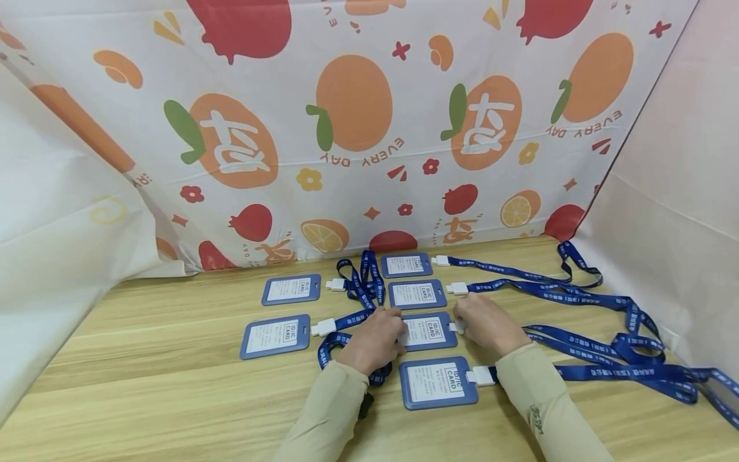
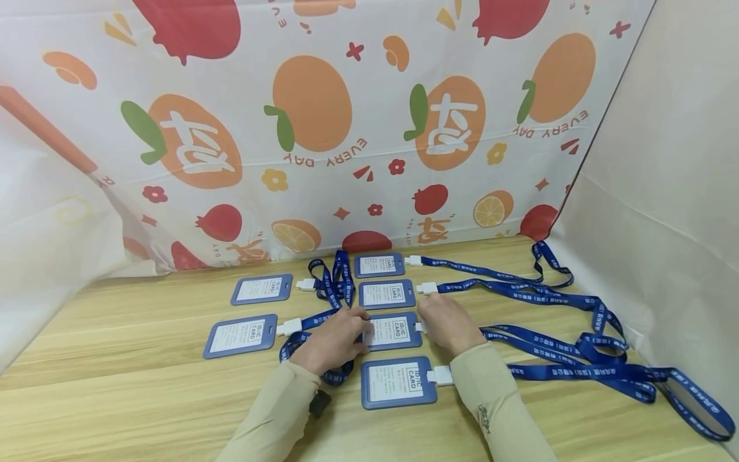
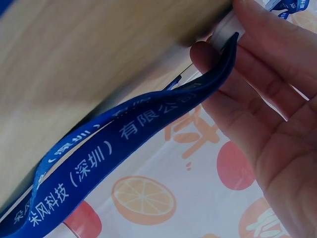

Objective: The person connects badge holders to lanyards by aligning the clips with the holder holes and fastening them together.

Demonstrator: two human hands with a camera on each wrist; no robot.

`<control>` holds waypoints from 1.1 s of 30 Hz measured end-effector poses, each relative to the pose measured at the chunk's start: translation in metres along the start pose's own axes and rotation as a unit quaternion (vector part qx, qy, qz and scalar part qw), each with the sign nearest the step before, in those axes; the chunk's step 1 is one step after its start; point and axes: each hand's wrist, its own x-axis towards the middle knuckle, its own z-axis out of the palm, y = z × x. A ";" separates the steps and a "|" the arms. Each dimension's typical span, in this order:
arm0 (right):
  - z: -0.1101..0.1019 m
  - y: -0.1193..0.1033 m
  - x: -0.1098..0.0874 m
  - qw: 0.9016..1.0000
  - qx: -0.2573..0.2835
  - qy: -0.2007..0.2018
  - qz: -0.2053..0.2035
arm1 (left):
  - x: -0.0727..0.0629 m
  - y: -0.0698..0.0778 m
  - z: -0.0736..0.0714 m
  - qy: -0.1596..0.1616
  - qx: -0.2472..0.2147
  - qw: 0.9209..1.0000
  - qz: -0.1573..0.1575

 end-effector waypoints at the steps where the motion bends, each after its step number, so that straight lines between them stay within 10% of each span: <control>1: 0.000 0.000 0.000 1.000 0.000 0.000 0.000 | 0.000 0.000 0.000 0.000 0.000 1.000 0.000; 33: 0.001 -0.002 -0.001 1.000 -0.006 0.006 -0.006 | -0.001 0.000 -0.001 0.001 -0.011 1.000 -0.001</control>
